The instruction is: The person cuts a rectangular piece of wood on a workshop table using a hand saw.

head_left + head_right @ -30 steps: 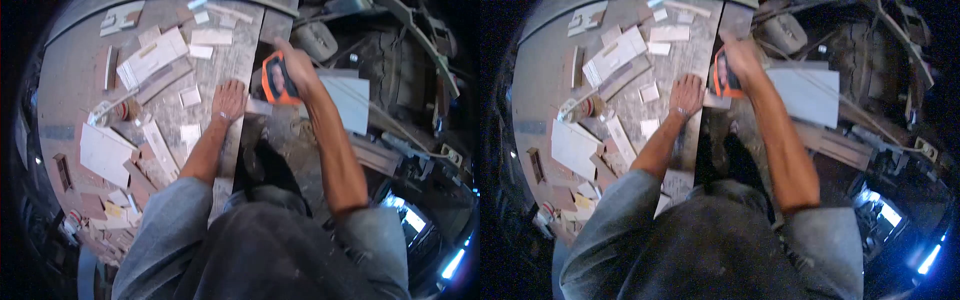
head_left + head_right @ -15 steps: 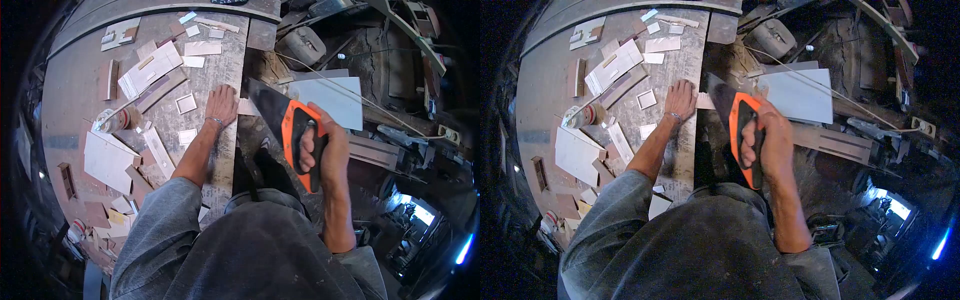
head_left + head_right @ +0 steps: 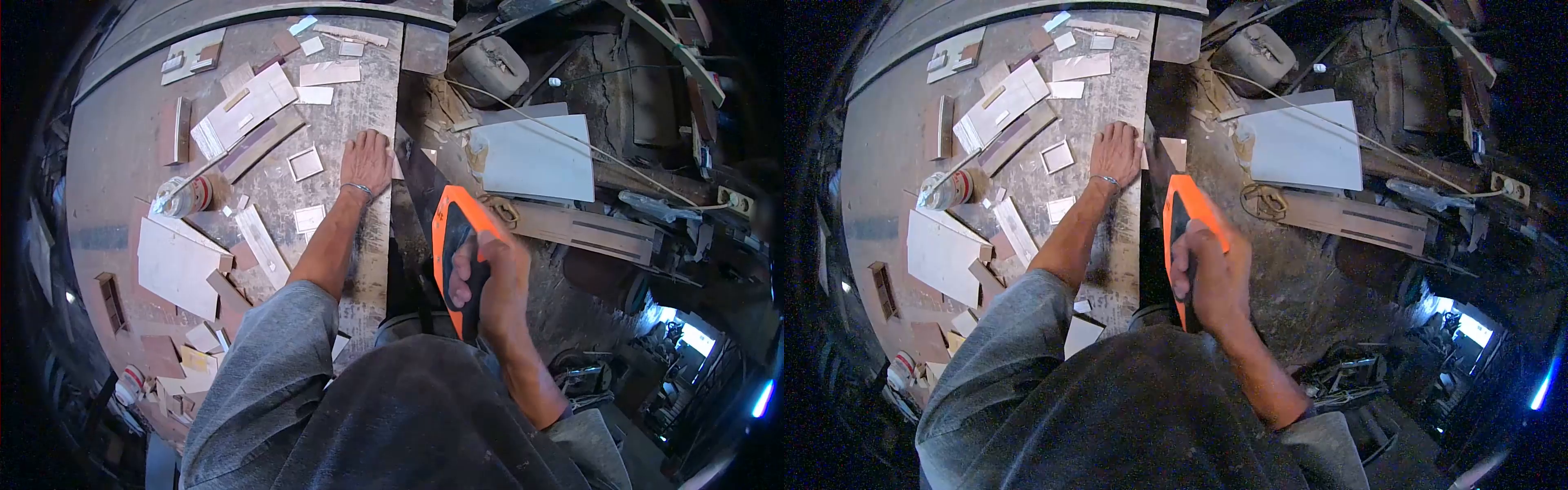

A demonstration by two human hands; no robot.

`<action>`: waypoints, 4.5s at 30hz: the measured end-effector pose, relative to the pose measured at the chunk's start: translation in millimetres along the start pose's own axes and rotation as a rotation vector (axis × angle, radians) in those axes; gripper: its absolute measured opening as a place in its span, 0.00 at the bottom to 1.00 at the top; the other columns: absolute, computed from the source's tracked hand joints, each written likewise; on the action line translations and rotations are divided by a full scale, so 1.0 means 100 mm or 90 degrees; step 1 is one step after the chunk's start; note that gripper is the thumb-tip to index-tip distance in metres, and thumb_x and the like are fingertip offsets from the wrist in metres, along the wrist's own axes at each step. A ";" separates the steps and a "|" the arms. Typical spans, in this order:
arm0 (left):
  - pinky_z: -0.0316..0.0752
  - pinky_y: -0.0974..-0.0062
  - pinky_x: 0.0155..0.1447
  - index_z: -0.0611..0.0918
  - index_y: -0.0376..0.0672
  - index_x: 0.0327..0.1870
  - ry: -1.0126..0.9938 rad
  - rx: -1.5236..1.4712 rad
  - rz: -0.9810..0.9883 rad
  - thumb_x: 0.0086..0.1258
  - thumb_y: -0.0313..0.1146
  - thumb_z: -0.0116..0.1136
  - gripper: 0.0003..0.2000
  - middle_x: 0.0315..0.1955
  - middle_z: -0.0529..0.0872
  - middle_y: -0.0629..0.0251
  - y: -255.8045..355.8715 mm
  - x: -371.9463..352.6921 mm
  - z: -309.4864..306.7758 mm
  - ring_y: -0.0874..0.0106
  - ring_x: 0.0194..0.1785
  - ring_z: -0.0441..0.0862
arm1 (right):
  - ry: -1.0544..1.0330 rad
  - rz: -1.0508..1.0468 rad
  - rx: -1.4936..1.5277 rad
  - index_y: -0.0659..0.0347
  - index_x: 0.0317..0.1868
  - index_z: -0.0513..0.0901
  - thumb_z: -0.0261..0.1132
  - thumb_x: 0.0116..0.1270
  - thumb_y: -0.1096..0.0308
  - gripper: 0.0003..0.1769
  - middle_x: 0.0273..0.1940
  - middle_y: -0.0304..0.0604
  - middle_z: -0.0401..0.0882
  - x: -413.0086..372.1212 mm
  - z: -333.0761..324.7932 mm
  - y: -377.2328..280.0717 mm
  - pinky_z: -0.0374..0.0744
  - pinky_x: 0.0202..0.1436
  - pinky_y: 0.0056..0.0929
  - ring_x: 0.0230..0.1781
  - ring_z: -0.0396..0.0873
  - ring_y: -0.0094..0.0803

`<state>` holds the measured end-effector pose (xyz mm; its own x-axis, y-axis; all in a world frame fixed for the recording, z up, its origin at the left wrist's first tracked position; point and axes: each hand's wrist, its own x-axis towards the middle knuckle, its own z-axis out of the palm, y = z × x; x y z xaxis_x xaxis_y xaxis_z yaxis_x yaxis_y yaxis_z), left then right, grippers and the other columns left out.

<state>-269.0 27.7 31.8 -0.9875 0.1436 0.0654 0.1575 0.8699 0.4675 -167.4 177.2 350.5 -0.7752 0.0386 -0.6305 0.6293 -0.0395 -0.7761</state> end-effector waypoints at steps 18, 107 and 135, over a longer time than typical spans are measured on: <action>0.67 0.58 0.59 0.80 0.42 0.50 0.031 -0.036 0.004 0.75 0.44 0.55 0.14 0.47 0.78 0.59 -0.06 0.06 -0.02 0.59 0.56 0.75 | -0.003 -0.153 -0.078 0.71 0.81 0.64 0.55 0.79 0.55 0.38 0.24 0.32 0.76 0.29 0.01 0.89 0.67 0.22 0.20 0.18 0.68 0.17; 0.67 0.57 0.58 0.80 0.44 0.49 0.016 -0.011 -0.021 0.80 0.39 0.50 0.11 0.47 0.79 0.58 0.06 -0.01 0.01 0.59 0.56 0.76 | 0.023 -0.033 -0.173 0.68 0.49 0.88 0.69 0.76 0.52 0.23 0.20 0.40 0.77 2.00 0.17 0.14 0.71 0.16 0.32 0.12 0.73 0.28; 0.68 0.57 0.62 0.80 0.41 0.51 0.004 -0.051 -0.007 0.76 0.39 0.55 0.12 0.49 0.79 0.57 0.10 -0.01 -0.01 0.57 0.58 0.75 | 0.042 -0.153 -0.145 0.63 0.70 0.78 0.63 0.83 0.61 0.23 0.33 0.29 0.77 0.40 0.04 0.62 0.74 0.28 0.20 0.25 0.72 0.15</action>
<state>-266.0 35.2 37.4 -0.9893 0.1303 0.0655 0.1450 0.8307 0.5376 -159.6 172.8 276.6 -0.9025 0.0852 -0.4222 0.4306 0.2020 -0.8797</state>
